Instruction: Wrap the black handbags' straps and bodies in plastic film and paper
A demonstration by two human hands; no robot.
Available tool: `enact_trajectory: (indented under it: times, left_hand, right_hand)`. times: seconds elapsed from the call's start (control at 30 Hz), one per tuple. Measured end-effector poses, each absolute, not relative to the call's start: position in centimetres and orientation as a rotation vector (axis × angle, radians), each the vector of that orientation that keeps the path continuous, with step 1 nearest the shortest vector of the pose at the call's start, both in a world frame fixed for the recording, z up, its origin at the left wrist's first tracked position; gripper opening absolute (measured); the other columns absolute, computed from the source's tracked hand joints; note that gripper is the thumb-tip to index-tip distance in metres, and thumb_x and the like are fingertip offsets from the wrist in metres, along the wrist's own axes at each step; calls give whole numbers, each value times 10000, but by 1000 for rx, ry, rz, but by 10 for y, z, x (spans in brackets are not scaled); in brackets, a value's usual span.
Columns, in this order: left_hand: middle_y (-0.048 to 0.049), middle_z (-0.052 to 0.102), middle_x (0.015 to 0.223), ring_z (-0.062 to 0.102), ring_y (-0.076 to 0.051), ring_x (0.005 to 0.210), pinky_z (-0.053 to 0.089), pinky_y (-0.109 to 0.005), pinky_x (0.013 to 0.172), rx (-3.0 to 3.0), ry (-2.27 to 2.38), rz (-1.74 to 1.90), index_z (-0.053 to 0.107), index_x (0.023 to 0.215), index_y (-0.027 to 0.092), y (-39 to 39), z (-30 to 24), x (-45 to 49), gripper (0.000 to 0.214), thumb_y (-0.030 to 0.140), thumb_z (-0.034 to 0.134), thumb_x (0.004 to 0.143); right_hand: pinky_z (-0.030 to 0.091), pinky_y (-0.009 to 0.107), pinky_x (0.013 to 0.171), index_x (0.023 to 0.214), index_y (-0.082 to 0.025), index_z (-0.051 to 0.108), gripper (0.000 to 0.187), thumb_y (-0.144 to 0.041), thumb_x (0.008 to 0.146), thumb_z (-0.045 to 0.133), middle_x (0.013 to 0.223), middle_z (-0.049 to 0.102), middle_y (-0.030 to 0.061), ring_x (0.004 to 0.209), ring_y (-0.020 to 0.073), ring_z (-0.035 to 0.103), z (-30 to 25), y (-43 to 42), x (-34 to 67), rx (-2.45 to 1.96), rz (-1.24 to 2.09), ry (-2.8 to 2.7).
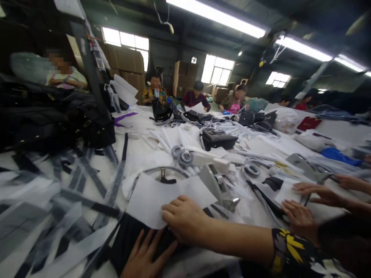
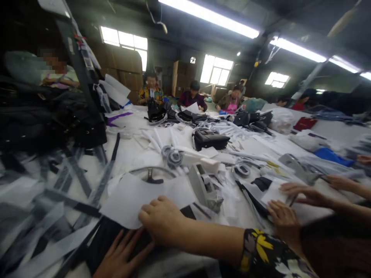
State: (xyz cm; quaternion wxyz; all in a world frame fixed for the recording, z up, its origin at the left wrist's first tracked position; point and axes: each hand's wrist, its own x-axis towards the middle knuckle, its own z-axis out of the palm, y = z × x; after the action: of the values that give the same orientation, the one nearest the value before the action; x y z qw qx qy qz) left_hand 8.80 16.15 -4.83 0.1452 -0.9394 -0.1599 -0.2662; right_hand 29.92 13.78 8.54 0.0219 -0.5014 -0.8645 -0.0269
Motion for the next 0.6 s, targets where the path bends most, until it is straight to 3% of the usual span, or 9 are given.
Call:
enact_trajectory:
  times: [0.13,0.23,0.33,0.4,0.6]
  left_hand:
    - [-54,646,1303,611,-258,1130,463,-432,1009,-2975,-673,-641,438,1472,397,146,-35,86,812,73,546,735]
    - [-56,662,1283,633,-266,1123,499,-450,982,-3036,-735,-653,447,1462,408,142,-26,88,814,52,538,735]
    - [-75,675,1276,652,-284,1126,532,-466,959,-3028,-709,-597,477,1449,382,141,-26,88,773,55,541,752]
    - [-95,699,1240,677,-305,1092,556,-484,927,-3027,-725,-518,544,1404,346,140,-29,87,675,93,558,779]
    - [-66,726,1207,701,-292,1077,575,-439,930,-3160,-909,-435,692,1229,302,134,-32,87,434,150,585,838]
  right_hand:
    - [453,332,696,1061,-196,635,185,-239,895,565,1083,715,56,843,211,614,65,120,298,-1674,143,-2635]
    - [463,394,931,1223,-233,633,316,-231,917,553,1232,689,48,1062,244,596,59,118,307,-1577,217,-2615]
    - [280,517,1166,1310,-282,607,367,-232,964,494,1375,617,24,1375,282,418,50,110,309,-1550,291,-2548]
    - [222,555,1195,1373,-308,560,403,-252,988,458,1493,510,26,1465,295,301,42,101,304,-1574,358,-2517]
    - [181,624,1182,1496,-333,421,482,-390,1017,426,1626,286,92,1503,373,193,33,83,292,-1664,497,-2485]
